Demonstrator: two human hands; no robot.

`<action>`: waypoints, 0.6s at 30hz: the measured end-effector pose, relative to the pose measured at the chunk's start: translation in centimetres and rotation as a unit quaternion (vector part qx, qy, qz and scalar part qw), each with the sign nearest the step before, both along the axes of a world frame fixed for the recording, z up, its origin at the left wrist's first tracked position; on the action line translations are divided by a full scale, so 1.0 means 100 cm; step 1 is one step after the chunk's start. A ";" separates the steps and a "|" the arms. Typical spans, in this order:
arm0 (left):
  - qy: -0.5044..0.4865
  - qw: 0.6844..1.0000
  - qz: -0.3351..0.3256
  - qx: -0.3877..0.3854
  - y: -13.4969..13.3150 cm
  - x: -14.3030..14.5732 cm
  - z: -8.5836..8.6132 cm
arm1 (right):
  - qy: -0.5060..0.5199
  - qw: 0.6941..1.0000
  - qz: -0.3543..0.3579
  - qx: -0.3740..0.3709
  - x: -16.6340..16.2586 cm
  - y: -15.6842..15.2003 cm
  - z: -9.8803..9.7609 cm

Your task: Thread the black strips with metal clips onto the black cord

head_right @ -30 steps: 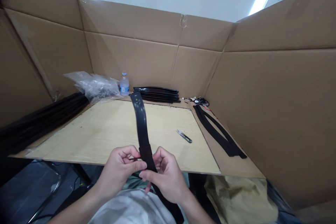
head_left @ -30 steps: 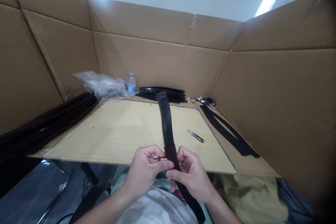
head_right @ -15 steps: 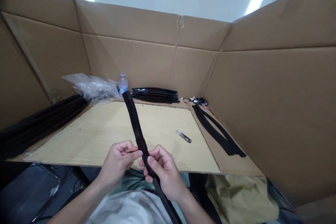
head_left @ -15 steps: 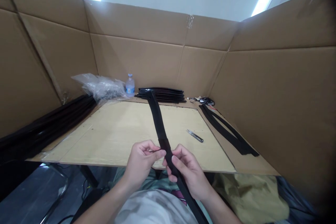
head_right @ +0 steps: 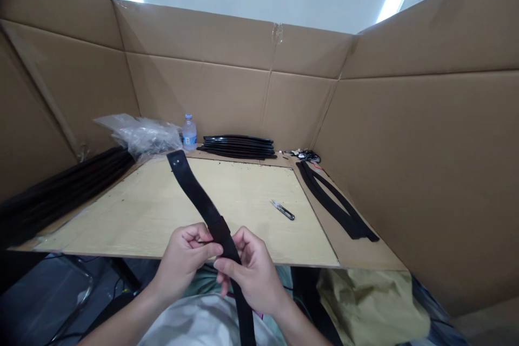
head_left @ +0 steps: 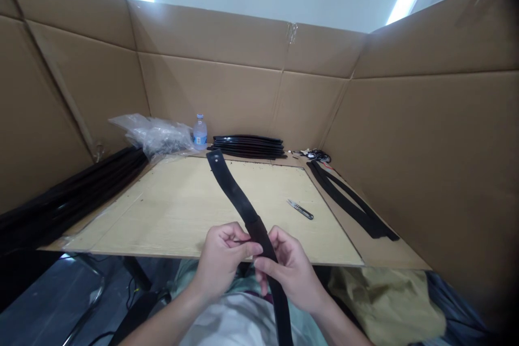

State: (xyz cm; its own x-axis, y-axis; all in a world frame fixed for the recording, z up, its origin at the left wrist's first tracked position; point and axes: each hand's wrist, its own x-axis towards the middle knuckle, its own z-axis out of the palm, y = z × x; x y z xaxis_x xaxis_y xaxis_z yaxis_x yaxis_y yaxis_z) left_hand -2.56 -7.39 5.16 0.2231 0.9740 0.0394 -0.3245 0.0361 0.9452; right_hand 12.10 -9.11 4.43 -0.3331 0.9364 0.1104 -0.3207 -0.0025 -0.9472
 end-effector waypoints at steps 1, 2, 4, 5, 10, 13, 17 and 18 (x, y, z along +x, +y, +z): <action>-0.009 1.000 -0.008 -0.002 0.000 0.000 0.000 | 0.005 1.000 -0.002 0.007 0.000 -0.001 -0.001; -0.015 1.000 -0.012 -0.001 0.000 0.001 0.000 | 0.014 1.000 -0.001 0.012 0.000 -0.001 -0.002; -0.013 1.000 0.000 0.003 0.000 0.001 0.000 | 0.038 0.999 0.001 0.016 0.001 -0.001 -0.004; -0.008 1.000 0.010 0.004 0.001 0.001 0.001 | 0.049 0.999 0.002 0.015 0.002 -0.001 -0.006; 0.022 1.000 0.021 0.007 0.003 -0.002 0.003 | 0.057 0.998 0.004 0.038 0.006 0.004 -0.007; 0.069 0.997 0.033 0.027 0.002 -0.004 0.003 | 0.041 0.998 0.006 0.047 0.008 0.009 -0.008; 0.074 0.997 0.022 0.030 -0.002 -0.003 0.005 | 0.029 0.999 -0.005 0.026 0.009 0.014 -0.014; 0.067 0.997 0.014 0.027 -0.003 -0.002 0.006 | 0.026 0.999 -0.003 0.022 0.008 0.014 -0.015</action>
State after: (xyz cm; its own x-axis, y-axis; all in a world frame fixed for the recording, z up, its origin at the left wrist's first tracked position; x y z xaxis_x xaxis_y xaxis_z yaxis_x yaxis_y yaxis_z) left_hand -2.81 -7.74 5.76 0.2024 0.9772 0.0637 -0.1944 -0.0236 0.9806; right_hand 12.91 -7.76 2.96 -0.3206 0.9321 0.1685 -0.3686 0.0411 -0.9287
